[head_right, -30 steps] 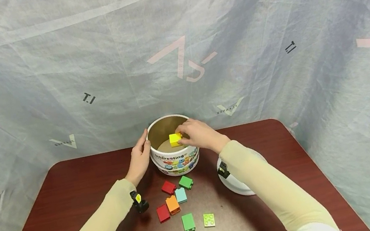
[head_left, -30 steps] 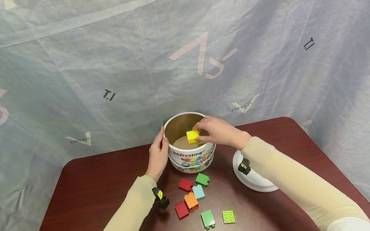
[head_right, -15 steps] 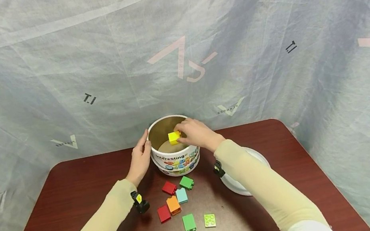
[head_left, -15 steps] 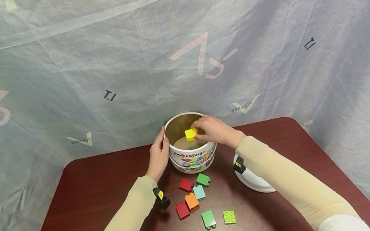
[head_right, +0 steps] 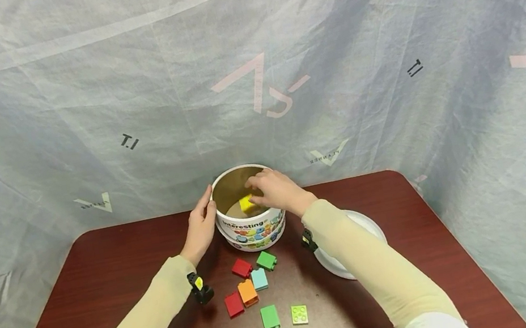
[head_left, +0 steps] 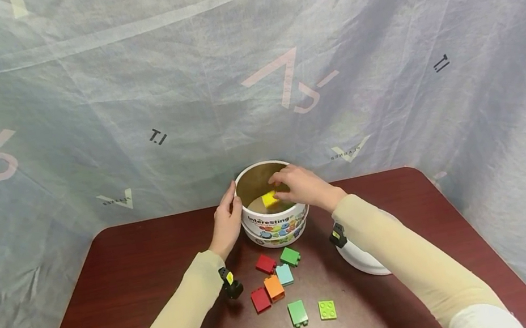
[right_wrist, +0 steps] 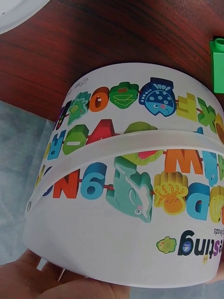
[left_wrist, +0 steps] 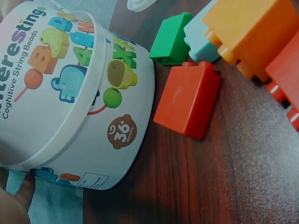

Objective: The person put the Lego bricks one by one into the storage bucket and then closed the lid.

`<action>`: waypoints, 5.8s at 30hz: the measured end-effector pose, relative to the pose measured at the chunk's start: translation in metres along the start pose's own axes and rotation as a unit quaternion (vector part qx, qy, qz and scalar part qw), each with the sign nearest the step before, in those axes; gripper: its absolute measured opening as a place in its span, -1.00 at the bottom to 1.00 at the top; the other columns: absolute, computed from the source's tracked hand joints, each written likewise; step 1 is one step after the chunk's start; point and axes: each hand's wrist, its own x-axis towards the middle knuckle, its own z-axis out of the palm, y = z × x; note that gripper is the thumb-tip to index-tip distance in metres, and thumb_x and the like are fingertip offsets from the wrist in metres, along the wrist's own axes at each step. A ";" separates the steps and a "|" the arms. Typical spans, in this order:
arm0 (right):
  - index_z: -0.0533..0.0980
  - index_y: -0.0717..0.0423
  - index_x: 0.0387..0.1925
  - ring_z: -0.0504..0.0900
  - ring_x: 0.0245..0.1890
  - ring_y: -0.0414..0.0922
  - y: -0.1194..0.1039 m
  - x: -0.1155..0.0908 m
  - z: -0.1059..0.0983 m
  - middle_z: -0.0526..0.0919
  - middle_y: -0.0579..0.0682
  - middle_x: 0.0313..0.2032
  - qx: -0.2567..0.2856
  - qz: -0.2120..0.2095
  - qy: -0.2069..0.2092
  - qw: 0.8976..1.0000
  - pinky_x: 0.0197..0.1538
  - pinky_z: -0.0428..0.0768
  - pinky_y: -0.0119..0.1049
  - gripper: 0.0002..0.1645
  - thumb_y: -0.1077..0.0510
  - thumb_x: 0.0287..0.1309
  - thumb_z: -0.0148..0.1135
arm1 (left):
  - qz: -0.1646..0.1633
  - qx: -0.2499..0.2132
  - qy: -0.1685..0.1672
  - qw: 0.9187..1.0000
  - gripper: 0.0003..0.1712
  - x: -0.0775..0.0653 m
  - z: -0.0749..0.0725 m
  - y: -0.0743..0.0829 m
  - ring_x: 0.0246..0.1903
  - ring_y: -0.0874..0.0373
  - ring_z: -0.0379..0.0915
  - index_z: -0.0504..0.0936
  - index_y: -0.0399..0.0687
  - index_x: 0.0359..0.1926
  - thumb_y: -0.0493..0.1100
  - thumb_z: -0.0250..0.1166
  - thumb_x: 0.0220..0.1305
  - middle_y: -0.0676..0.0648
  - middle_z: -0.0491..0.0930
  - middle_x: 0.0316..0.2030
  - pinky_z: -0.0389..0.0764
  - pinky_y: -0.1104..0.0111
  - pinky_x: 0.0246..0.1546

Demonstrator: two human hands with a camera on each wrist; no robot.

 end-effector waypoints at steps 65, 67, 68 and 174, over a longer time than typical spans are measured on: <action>0.64 0.09 0.13 0.61 0.06 -0.09 -0.029 -0.165 0.025 0.66 -0.06 0.00 0.023 -0.140 0.086 0.986 0.18 0.59 -0.12 -0.60 0.00 0.37 0.36 | 0.001 -0.019 0.021 1.000 -0.38 -0.001 0.003 -0.004 0.59 0.09 0.02 0.19 0.02 0.64 -0.15 0.00 0.66 0.01 0.16 0.60 0.13 0.10 0.57; 0.63 0.06 0.13 0.61 0.07 -0.12 -0.028 -0.171 0.031 0.66 -0.09 0.00 0.025 -0.136 0.082 0.987 0.18 0.58 -0.14 -0.62 -0.02 0.40 0.33 | 0.001 -0.017 0.023 1.000 -0.38 -0.001 0.003 -0.005 0.58 0.09 0.03 0.19 0.04 0.64 -0.15 0.00 0.65 0.01 0.16 0.60 0.14 0.10 0.57; 0.63 0.05 0.12 0.61 0.07 -0.12 -0.028 -0.174 0.034 0.66 -0.10 0.00 0.026 -0.136 0.082 0.987 0.17 0.59 -0.14 -0.63 -0.02 0.41 0.33 | 0.002 -0.018 0.024 1.000 -0.38 -0.002 0.003 -0.005 0.58 0.09 0.03 0.20 0.04 0.63 -0.15 0.00 0.65 0.01 0.17 0.60 0.14 0.10 0.57; 0.66 0.07 -0.06 0.61 -0.04 -0.18 -0.027 -0.192 0.055 0.67 -0.12 -0.11 0.062 -0.179 0.033 0.981 0.08 0.62 -0.20 -0.61 0.16 0.07 0.59 | 0.009 -0.009 0.026 1.000 -0.38 0.003 0.005 -0.004 0.58 0.12 0.04 0.20 0.07 0.64 -0.06 -0.03 0.66 0.05 0.17 0.59 0.17 0.09 0.56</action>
